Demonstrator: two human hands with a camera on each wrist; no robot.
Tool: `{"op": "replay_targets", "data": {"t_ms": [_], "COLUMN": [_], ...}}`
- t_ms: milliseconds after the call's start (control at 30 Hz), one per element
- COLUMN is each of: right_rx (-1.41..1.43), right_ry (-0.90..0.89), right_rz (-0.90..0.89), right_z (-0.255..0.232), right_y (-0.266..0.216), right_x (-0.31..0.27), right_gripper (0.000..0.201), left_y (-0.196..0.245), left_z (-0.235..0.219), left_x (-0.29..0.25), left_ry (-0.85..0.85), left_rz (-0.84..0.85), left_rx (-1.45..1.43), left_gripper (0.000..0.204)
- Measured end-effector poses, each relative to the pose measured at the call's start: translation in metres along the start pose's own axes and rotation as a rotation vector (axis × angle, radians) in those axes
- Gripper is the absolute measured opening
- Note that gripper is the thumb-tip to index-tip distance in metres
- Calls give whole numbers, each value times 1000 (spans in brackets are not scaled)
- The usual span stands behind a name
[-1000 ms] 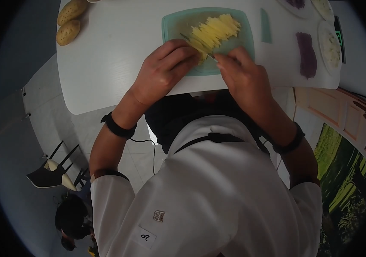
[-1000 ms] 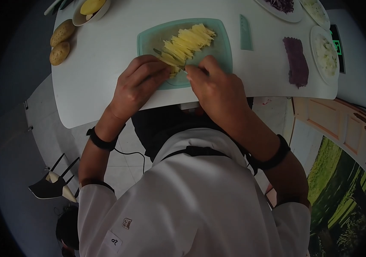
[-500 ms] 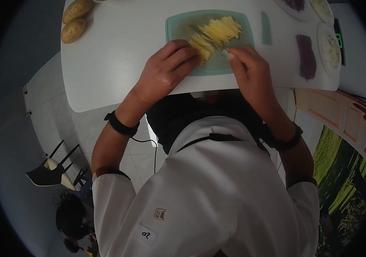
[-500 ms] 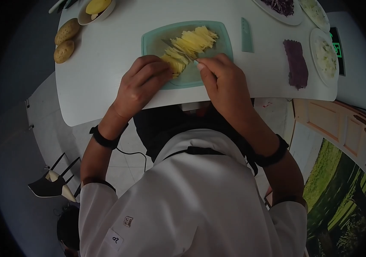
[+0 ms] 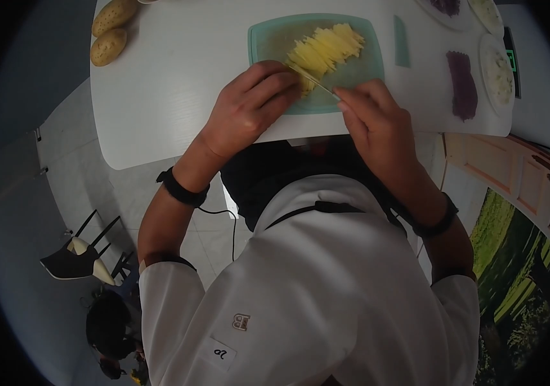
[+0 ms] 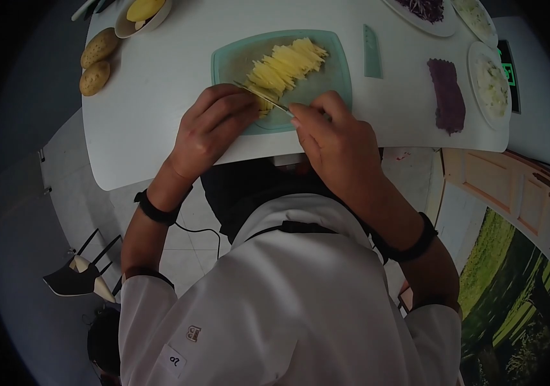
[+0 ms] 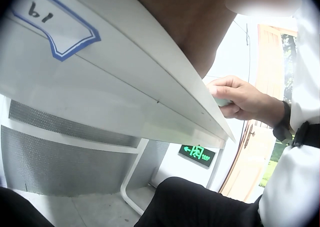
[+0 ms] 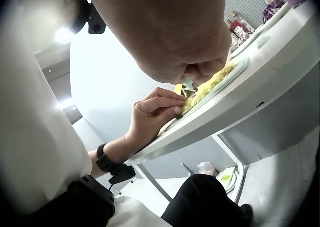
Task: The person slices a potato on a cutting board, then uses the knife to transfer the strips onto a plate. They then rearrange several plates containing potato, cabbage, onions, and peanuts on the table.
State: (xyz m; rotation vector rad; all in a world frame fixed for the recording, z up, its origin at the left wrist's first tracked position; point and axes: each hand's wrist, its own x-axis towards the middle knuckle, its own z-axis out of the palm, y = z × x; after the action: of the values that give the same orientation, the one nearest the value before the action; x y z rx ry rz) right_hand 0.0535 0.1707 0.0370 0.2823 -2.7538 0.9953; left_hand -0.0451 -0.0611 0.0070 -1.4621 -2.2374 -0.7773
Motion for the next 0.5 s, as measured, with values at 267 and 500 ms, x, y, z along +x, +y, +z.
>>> {"op": "replay_targets", "data": {"t_ms": [267,500], "right_rx": [-41,-64], "right_ry": [-16,-86], "right_rz": [-21,6], "right_z": [-3,-6], "right_y": [-1,-7], "right_x": [-2,4], "right_gripper": [23,25], "left_y": [3,-1], "left_z": [-2,2], "left_x": [-1,-1], "left_ry": [-30,2], "left_rz": [-20,-4], "left_rx": [0,2], "left_gripper": [33,30]}}
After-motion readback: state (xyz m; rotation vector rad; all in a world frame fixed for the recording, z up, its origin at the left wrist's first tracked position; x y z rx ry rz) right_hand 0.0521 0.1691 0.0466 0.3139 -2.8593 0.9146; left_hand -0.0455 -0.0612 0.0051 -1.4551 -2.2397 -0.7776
